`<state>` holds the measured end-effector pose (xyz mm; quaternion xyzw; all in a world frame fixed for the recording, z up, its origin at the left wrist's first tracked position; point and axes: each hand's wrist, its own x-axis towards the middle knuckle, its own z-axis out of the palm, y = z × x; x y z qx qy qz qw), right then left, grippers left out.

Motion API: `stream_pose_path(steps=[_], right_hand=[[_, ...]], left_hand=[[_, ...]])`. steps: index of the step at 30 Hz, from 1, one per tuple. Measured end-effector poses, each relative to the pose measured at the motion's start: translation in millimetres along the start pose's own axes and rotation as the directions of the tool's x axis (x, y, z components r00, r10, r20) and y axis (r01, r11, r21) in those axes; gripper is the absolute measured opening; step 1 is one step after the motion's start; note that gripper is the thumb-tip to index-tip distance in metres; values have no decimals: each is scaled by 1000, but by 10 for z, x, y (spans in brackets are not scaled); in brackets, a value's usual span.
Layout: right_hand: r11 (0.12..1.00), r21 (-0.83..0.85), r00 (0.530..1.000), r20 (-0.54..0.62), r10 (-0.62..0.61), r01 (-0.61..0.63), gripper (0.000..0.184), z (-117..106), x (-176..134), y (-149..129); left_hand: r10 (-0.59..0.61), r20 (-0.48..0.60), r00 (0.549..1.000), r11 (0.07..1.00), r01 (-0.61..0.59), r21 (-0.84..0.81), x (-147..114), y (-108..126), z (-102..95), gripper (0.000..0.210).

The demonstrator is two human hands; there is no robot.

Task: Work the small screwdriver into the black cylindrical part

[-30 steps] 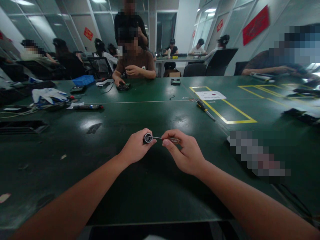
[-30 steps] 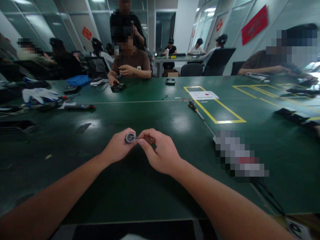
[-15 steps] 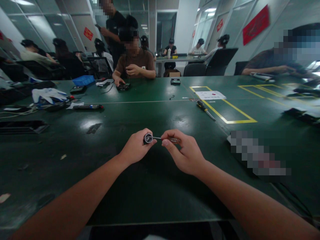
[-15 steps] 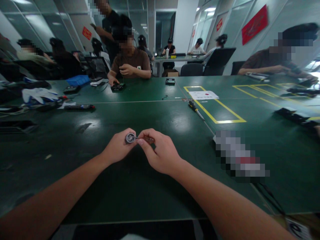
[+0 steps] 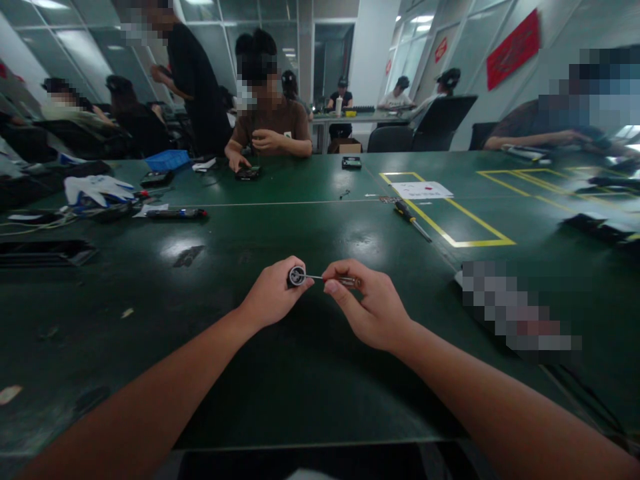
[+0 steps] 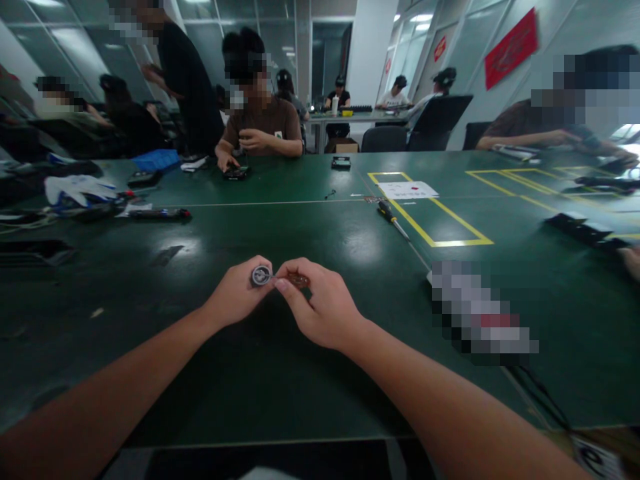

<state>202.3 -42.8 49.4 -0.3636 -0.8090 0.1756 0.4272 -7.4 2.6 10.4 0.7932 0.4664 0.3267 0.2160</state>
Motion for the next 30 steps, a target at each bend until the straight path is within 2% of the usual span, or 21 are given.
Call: stream_pose_path(steps=[10, 16, 30], right_hand=[[1000, -3, 1000, 2, -1, 1, 8, 4, -1, -9], [1000, -5, 999, -43, 14, -14, 8, -4, -14, 16], [1000, -14, 1000, -25, 11, -11, 8, 7, 1, -8]], left_hand=[[-3, -12, 1000, 1000, 2, -6, 10, -7, 1, 17], [-8, -23, 1000, 1000, 7, -22, 5, -11, 5, 19], [-1, -23, 1000, 1000, 1, -25, -1, -18, 14, 20]])
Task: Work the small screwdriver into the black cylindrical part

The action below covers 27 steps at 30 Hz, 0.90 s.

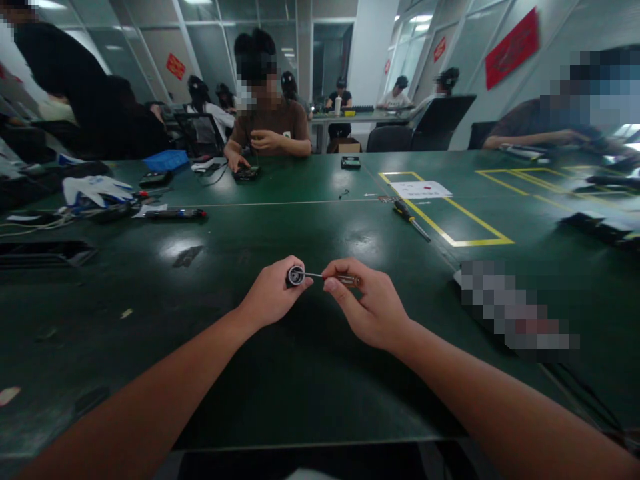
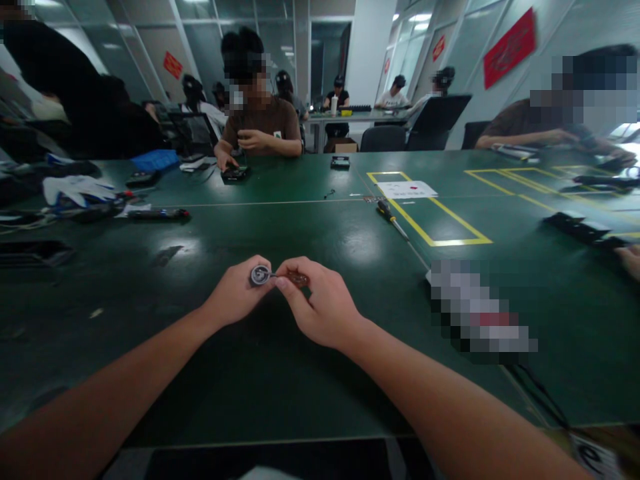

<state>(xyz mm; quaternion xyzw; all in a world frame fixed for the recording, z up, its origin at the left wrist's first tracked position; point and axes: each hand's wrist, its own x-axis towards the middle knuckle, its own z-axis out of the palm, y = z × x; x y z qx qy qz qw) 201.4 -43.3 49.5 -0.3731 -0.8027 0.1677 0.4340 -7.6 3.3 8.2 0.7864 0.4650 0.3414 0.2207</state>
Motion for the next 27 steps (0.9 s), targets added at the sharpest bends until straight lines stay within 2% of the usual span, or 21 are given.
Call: stream_pose_path(steps=[27], right_hand=[[1000, 2, 1000, 11, 25, -25, 10, 0, 3, -7]], left_hand=[[-13, 12, 1000, 1000, 13, -4, 1, 21, -8, 19]])
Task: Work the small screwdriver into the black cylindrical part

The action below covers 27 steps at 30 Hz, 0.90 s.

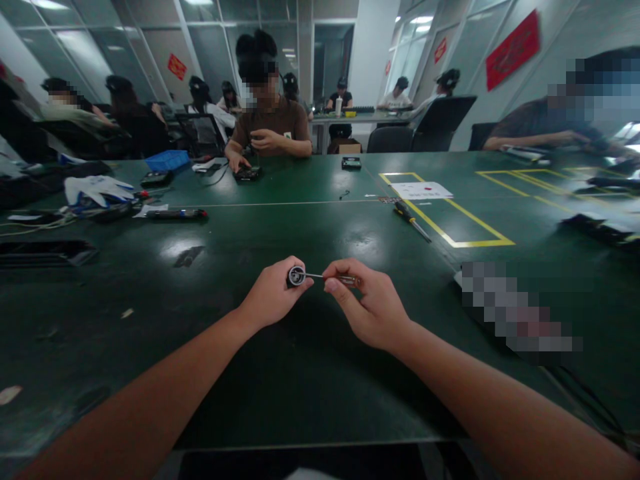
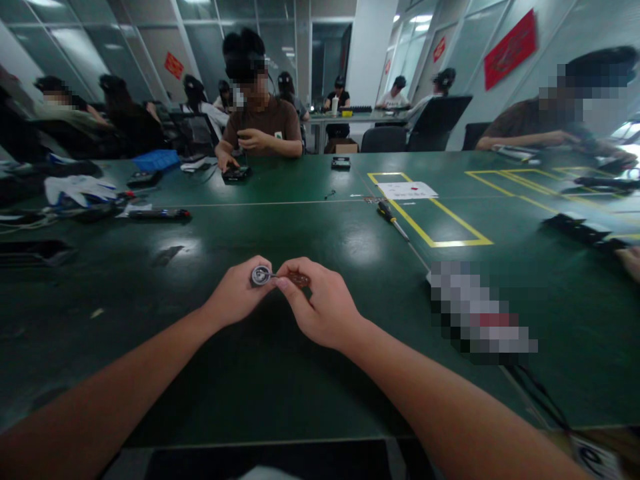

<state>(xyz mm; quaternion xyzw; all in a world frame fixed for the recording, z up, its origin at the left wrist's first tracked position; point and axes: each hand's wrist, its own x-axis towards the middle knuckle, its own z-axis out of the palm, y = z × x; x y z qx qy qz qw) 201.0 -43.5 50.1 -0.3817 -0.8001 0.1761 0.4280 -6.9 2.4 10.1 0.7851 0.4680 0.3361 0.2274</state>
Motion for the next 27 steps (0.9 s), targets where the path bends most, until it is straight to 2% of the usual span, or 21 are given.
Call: stream_pose_path(steps=[27], right_hand=[[999, 40, 999, -7, 37, -37, 7, 61, -22, 3]], left_hand=[[-60, -3, 998, 998, 60, 28, -24, 63, -4, 21]])
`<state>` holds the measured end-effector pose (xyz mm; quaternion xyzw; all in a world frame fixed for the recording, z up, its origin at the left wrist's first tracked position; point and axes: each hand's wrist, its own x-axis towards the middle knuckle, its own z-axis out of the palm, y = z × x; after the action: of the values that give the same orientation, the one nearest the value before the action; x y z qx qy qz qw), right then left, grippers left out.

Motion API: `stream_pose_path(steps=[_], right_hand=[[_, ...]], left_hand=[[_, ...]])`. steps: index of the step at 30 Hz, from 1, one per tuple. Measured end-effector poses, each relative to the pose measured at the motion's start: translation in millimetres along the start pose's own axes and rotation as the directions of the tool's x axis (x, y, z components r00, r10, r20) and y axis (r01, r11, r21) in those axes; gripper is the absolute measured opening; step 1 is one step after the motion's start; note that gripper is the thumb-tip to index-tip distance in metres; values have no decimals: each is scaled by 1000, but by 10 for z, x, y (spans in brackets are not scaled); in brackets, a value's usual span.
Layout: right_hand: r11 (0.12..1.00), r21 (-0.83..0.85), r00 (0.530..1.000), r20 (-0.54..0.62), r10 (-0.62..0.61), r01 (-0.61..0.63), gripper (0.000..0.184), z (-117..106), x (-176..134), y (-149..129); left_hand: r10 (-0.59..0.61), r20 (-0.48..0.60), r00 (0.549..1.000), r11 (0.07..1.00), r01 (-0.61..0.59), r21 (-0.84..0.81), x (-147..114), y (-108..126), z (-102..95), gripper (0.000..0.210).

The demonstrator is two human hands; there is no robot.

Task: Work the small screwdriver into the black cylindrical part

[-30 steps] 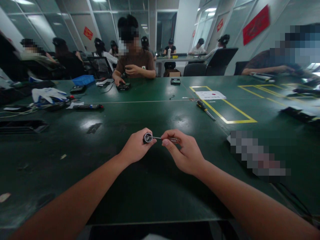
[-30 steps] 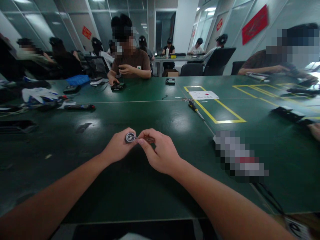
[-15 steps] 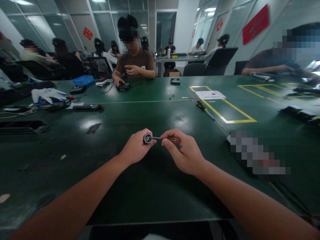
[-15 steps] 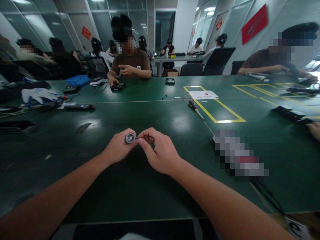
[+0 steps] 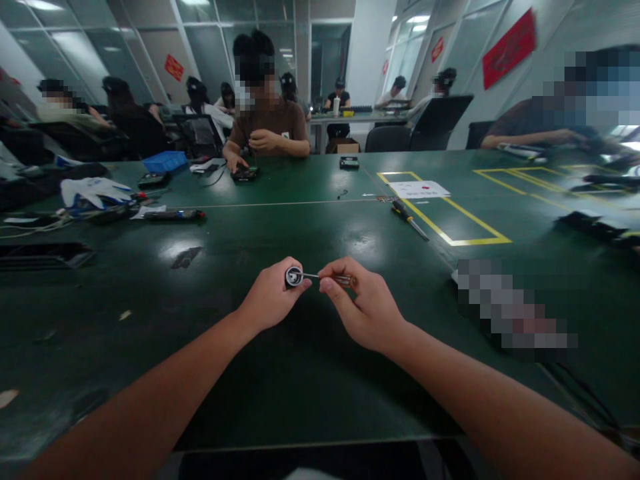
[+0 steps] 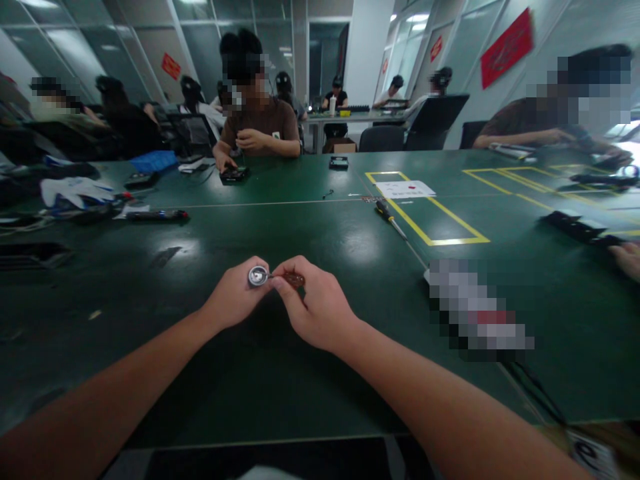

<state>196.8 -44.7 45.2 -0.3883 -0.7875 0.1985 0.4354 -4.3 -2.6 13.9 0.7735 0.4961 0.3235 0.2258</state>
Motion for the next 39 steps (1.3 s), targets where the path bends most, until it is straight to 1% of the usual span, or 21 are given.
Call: stream_pose_path(steps=[9, 13, 18, 24, 33, 39], right_hand=[[999, -42, 1000, -24, -16, 15, 8, -29, 14, -9], [1000, -4, 999, -42, -8, 8, 9, -36, 3, -1], [1000, -2, 1000, -25, -16, 16, 10, -42, -7, -3], [999, -23, 999, 13, -41, 41, 9, -28, -1, 12], [999, -12, 999, -20, -44, 44, 9, -41, -3, -2], [998, -26, 999, -5, -52, 52, 8, -38, 0, -11]], left_hand=[[36, -2, 999, 999, -36, 3, 11, -31, 1, 20], [45, 2, 999, 999, -45, -9, 22, -58, -5, 19], [40, -10, 999, 999, -40, 1, 27, -59, -17, 18], [39, 15, 999, 999, -39, -8, 24, -38, -6, 16], [37, 9, 999, 999, -37, -7, 24, -45, -14, 18], [33, 13, 999, 999, -33, 4, 29, -21, -9, 14]])
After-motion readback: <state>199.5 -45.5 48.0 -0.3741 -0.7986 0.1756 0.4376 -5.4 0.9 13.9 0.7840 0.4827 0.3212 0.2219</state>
